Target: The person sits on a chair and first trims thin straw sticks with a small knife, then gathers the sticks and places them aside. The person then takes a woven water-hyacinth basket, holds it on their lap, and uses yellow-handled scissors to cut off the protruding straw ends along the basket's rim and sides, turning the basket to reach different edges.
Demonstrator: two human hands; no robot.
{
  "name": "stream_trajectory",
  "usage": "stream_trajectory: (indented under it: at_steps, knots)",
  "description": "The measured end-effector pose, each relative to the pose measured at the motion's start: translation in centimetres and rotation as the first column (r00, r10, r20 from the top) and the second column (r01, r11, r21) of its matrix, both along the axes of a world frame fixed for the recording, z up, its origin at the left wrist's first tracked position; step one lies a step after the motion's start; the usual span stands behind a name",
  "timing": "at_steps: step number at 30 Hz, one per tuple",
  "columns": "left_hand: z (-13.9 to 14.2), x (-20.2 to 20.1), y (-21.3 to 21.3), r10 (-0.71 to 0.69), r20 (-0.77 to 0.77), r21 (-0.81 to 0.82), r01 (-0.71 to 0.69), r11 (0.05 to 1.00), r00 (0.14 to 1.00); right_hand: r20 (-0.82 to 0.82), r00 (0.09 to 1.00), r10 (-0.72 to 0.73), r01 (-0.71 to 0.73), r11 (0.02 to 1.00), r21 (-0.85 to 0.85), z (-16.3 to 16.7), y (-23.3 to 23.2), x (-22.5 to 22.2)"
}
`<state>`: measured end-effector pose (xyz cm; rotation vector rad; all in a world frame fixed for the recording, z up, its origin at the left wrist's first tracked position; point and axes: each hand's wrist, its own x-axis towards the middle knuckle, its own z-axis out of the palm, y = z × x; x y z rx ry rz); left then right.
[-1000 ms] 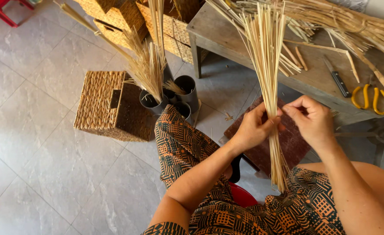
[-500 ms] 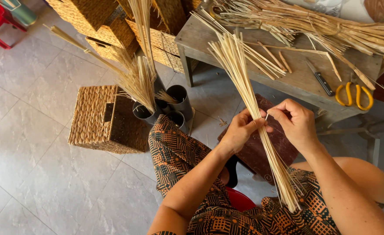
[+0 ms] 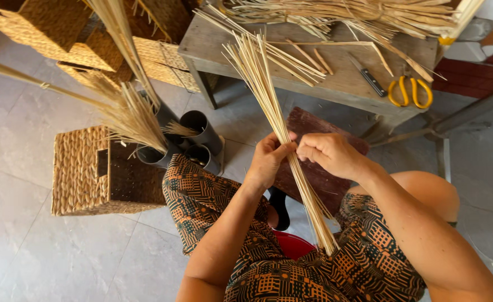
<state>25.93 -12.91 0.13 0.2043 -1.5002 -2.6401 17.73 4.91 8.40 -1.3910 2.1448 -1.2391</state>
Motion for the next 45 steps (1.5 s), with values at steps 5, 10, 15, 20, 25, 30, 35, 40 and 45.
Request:
stream_trajectory:
  at_steps: [5,10,15,20,25,30,35,40,45]
  knots:
    - [1.8,0.9,1.3,-0.092,-0.046,0.126,0.097,0.987,0.995,0.129,0.941,-0.311,0.324,0.941,-0.097,0.4,-0.3,0.0]
    - [3.6,1.6,2.2,-0.058,-0.092,0.051,0.063,0.997,0.994,-0.226,0.881,-0.415,0.362,0.900,-0.243,1.6,-0.4,0.6]
    - [3.5,1.4,0.9,0.036,-0.121,0.005,-0.036,0.999,0.992,-0.480,0.836,-0.266,0.284,0.958,-0.037,1.5,0.5,0.8]
    - [3.3,1.0,0.2,-0.006,-0.100,-0.066,-0.001,0.998,0.995,0.043,0.997,-0.057,0.058,0.998,-0.032,0.3,0.7,0.3]
    - [4.2,1.3,0.9,-0.113,-0.086,-0.028,0.111,0.993,0.990,0.550,0.831,-0.085,0.175,0.978,-0.114,0.9,1.1,-0.3]
    - [5.5,1.6,0.9,-0.155,-0.054,-0.129,0.147,0.981,0.986,0.199,0.934,-0.297,0.327,0.934,-0.141,2.0,0.3,0.3]
    - [6.0,1.8,0.9,-0.236,-0.133,-0.092,0.225,0.970,0.963,-0.231,0.893,-0.386,0.323,0.908,-0.268,2.9,0.1,0.8]
    - [5.5,1.7,0.3,-0.232,-0.129,-0.069,0.225,0.972,0.964,-0.479,0.810,-0.338,0.360,0.932,-0.049,3.7,0.7,1.2]
    - [4.6,1.4,-0.3,-0.220,-0.176,-0.075,0.210,0.975,0.959,-0.489,0.866,-0.102,0.157,0.985,0.073,3.9,1.1,0.9]
